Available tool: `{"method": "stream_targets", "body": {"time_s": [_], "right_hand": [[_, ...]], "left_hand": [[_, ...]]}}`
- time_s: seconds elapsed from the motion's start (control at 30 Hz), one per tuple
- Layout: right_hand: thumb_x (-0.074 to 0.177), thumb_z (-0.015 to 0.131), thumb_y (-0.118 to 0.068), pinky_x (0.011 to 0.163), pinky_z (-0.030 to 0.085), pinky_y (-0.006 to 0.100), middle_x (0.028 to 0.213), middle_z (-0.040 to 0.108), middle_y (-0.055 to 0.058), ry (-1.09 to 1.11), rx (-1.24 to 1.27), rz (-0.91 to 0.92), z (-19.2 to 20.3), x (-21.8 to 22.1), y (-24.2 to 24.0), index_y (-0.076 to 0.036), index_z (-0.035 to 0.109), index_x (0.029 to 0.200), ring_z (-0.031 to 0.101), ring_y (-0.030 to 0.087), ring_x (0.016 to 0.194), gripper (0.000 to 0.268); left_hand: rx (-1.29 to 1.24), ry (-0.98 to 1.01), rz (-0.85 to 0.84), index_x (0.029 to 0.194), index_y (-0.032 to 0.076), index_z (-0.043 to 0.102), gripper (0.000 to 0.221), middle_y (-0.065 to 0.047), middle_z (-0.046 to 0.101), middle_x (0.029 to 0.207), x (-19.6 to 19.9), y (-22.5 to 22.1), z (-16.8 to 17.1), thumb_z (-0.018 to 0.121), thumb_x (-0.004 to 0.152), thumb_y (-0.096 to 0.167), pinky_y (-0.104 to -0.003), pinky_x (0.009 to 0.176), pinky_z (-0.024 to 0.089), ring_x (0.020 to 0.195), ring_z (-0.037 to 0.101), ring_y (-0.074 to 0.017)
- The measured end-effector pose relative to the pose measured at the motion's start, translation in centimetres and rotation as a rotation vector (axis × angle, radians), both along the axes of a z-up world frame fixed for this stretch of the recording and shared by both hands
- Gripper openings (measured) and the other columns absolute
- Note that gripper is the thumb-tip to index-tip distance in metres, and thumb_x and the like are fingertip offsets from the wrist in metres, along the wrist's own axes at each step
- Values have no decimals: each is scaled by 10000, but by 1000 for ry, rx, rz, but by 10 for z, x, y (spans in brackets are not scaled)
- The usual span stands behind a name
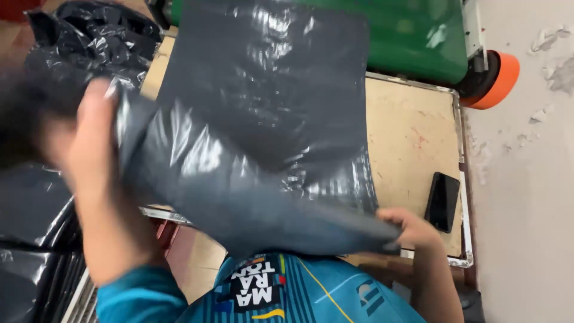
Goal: Folding large plastic bags into smaller rectangular shapes and stacking them in a crate.
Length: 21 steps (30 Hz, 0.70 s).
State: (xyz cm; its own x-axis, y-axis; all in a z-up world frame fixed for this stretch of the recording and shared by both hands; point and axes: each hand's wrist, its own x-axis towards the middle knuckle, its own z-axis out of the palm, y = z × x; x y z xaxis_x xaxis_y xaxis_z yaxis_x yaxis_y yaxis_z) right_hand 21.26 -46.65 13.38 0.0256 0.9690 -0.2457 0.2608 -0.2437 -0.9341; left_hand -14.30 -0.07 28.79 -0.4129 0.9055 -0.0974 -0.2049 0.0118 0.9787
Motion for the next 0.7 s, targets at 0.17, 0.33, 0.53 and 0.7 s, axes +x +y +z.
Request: {"method": "stream_targets", "body": {"time_s": [0.17, 0.33, 0.53, 0.7], "right_hand": [[966, 686, -272, 1082, 386, 606, 1449, 500, 186, 171, 168, -1129, -79, 130, 113, -204, 492, 1468, 472, 382, 1336, 543], [833, 826, -464, 1062, 338, 385, 1424, 440, 72, 527, -105, -1227, -43, 55, 167, -195, 469, 1432, 418, 211, 1284, 747], [860, 792, -259, 871, 568, 518, 1213, 659, 259, 656, -267, -995, -142, 56, 98, 28, 616, 1272, 679, 375, 1069, 532], [760, 847, -127, 875, 554, 490, 1173, 677, 248, 472, -291, -977, -127, 42, 84, 38, 636, 1259, 674, 359, 1074, 566]], "left_hand": [[419, 951, -759, 1091, 165, 390, 552, -22, 416, 1072, 142, 140, -19, 664, 1030, 641, -436, 803, 366, 983, 441, -202], [292, 1289, -954, 1543, 150, 372, 884, -180, 559, 1403, 111, 164, -125, 666, 906, 688, -563, 1015, 435, 1250, 549, -398], [-351, 1387, -914, 1384, -45, 580, 984, -292, 653, 1273, -25, 133, -235, 700, 764, 710, -574, 970, 457, 1192, 597, -461], [-399, 1238, -825, 1306, -84, 609, 940, -284, 661, 1215, -53, 117, -250, 806, 728, 631, -549, 936, 476, 1151, 607, -450]]}}
